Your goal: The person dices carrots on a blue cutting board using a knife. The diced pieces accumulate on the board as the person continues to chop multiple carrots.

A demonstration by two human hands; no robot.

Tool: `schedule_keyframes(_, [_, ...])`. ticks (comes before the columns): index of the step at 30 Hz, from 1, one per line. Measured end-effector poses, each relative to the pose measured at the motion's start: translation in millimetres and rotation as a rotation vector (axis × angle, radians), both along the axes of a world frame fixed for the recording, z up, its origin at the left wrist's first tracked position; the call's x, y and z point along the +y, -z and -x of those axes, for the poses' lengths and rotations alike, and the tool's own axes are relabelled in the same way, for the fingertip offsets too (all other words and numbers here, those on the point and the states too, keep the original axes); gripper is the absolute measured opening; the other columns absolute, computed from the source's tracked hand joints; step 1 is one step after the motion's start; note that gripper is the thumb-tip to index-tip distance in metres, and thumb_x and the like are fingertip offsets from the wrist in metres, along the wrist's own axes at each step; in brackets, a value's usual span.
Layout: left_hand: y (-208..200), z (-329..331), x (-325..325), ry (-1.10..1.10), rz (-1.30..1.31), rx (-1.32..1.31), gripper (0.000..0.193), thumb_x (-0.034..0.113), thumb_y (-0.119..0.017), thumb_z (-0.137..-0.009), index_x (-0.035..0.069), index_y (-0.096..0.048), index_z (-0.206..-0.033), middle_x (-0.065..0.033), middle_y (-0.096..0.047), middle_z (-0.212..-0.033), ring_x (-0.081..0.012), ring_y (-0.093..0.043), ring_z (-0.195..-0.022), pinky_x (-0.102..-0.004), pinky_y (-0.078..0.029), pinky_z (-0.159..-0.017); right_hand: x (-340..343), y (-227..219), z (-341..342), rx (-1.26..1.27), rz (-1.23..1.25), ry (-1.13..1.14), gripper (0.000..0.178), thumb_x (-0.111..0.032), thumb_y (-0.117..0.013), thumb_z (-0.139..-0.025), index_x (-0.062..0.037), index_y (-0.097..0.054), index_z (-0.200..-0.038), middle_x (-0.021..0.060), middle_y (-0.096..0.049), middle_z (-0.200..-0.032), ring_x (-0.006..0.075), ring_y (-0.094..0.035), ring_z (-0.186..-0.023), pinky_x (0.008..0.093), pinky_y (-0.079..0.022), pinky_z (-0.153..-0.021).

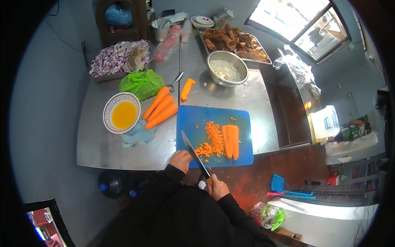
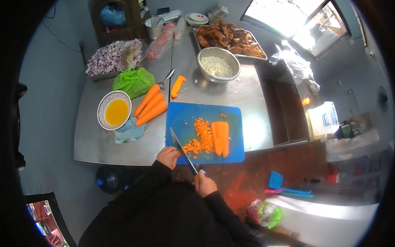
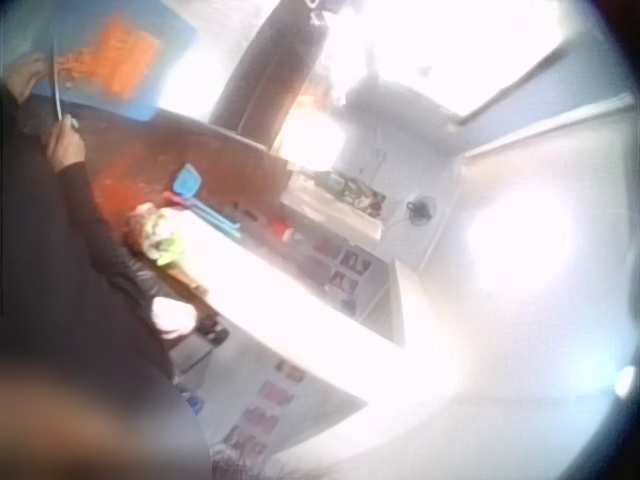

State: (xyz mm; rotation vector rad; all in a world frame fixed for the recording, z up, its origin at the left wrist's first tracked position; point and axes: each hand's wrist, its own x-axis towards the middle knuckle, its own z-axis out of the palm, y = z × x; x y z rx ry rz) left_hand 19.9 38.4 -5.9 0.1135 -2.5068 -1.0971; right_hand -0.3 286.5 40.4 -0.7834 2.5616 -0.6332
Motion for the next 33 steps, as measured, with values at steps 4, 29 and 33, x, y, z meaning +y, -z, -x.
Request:
schedule_keyframes(4, [5.2, 41.2, 20.9, 0.062, 0.018, 0.032, 0.006, 0.005, -0.074, -0.083, 0.006, -0.073, -0.089, -0.0100, -0.068, -0.097, -0.0332, -0.064, -0.092, -0.0425, -0.054, -0.083, 7.3, -0.1, 24.4, 0.034, -0.011, 0.124, 0.024, -0.023, -0.064, -0.097, -0.0068, -0.049, -0.107, 0.0294, -0.066, -0.075, 0.0519, -0.065, -0.071, 0.0615, -0.051, -0.065])
schedule_keyframes(29, [5.1, 24.1, 19.9, -0.027, 0.008, -0.044, 0.007, 0.008, -0.079, -0.082, 0.004, -0.073, -0.082, -0.0097, -0.068, -0.095, -0.0326, -0.065, -0.093, -0.0427, -0.053, -0.082, 24.2, -17.3, 14.9, 0.022, 0.042, 0.041, 0.020, -0.021, -0.063, -0.097, -0.0065, -0.052, -0.106, 0.0248, -0.068, -0.077, 0.0487, -0.066, -0.072, 0.0586, -0.052, -0.064])
schedule_keyframes(33, [5.5, 19.2, 19.3, -0.025, 0.011, -0.033, 0.008, 0.010, -0.079, -0.083, 0.004, -0.073, -0.085, -0.0094, -0.067, -0.094, -0.0321, -0.064, -0.092, -0.0420, -0.052, -0.082, 27.5, -19.6, 22.3, -0.043, 0.016, 0.051, 0.020, -0.021, -0.063, -0.098, -0.0073, -0.055, -0.110, 0.0253, -0.069, -0.080, 0.0484, -0.067, -0.076, 0.0573, -0.052, -0.066])
